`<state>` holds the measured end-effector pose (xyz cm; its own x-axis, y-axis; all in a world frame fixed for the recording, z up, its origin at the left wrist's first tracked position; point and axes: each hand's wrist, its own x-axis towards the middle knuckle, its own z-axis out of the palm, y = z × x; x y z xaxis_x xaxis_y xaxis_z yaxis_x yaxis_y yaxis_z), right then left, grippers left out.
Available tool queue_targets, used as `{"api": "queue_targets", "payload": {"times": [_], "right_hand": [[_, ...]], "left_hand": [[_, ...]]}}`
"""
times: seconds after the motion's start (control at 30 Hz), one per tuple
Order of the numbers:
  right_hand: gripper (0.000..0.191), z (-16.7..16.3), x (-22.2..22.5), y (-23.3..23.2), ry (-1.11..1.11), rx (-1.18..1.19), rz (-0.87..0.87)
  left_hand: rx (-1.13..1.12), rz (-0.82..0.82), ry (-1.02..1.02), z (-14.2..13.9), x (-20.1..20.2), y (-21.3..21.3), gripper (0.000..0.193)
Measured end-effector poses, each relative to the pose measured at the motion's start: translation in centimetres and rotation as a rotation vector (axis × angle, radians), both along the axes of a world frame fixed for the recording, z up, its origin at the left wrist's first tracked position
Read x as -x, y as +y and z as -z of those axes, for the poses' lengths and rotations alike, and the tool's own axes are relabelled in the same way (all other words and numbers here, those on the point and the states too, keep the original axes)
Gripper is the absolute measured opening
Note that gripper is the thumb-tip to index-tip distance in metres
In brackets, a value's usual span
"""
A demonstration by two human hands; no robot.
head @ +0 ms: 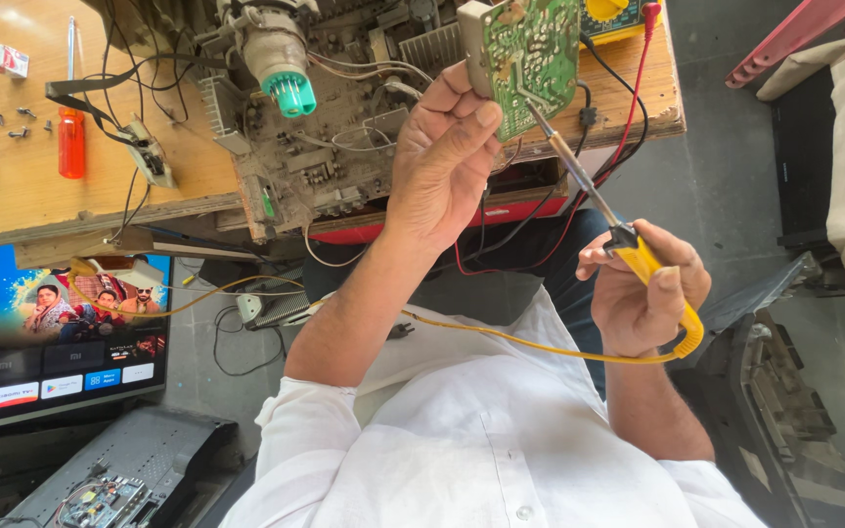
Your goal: The person tests a circuit board with a multimeter, then uses a soldering iron to remove a small component and solder a new one onto the board. The person handles the board and tools directly without visible intermediate containers.
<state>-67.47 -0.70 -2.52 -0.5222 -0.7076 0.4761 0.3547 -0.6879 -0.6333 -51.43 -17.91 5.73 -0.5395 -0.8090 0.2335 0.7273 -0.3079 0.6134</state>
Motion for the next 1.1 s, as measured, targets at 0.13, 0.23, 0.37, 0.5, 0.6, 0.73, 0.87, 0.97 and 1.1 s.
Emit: {"api": "queue_targets", "payload": {"times": [0.13,0.23,0.37,0.5,0.6,0.73,0.87,0.97,1.1], "right_hand": [[0.048,0.2,0.1,-0.3,-0.007,-0.012,0.017],[0.048,0.4,0.2,-0.5,-0.026,-0.028,0.026],[0.048,0.6,0.2,-0.6,-0.052,-0.030,0.018],[0.048,0.7,0.3,-0.6,-0.055,-0.025,0.016],[0.047,0.5,0.2,-0.6,-0.051,-0.023,0.014],[0.045,-0.1,0.0,-0.6,-0.017,-0.026,0.030],[0.041,-0.8,-0.1,-0.6,0.163,0.014,0.102],[0.040,-1.3,0.0,-0.5,0.257,0.035,0.151],[0.040,-1.7,0.0,-0.5,0.286,0.037,0.175]], "left_hand": [[0.022,-0.005,-0.005,0.0,0.1,0.0,0.039],[0.026,-0.001,0.004,0.0,0.2,0.1,0.040],[0.012,-0.009,0.003,0.0,0.5,0.2,0.042],[0.021,-0.002,0.017,-0.1,0.5,0.3,0.040],[0.028,-0.015,0.008,-0.1,0.5,0.4,0.038],[0.075,-0.046,-0.010,0.0,0.7,0.5,0.030],[0.106,-0.092,-0.052,0.0,0.8,0.8,0.027],[0.135,-0.120,-0.077,0.0,1.0,1.0,0.028],[0.175,-0.146,-0.090,0.0,1.0,1.0,0.029]]}}
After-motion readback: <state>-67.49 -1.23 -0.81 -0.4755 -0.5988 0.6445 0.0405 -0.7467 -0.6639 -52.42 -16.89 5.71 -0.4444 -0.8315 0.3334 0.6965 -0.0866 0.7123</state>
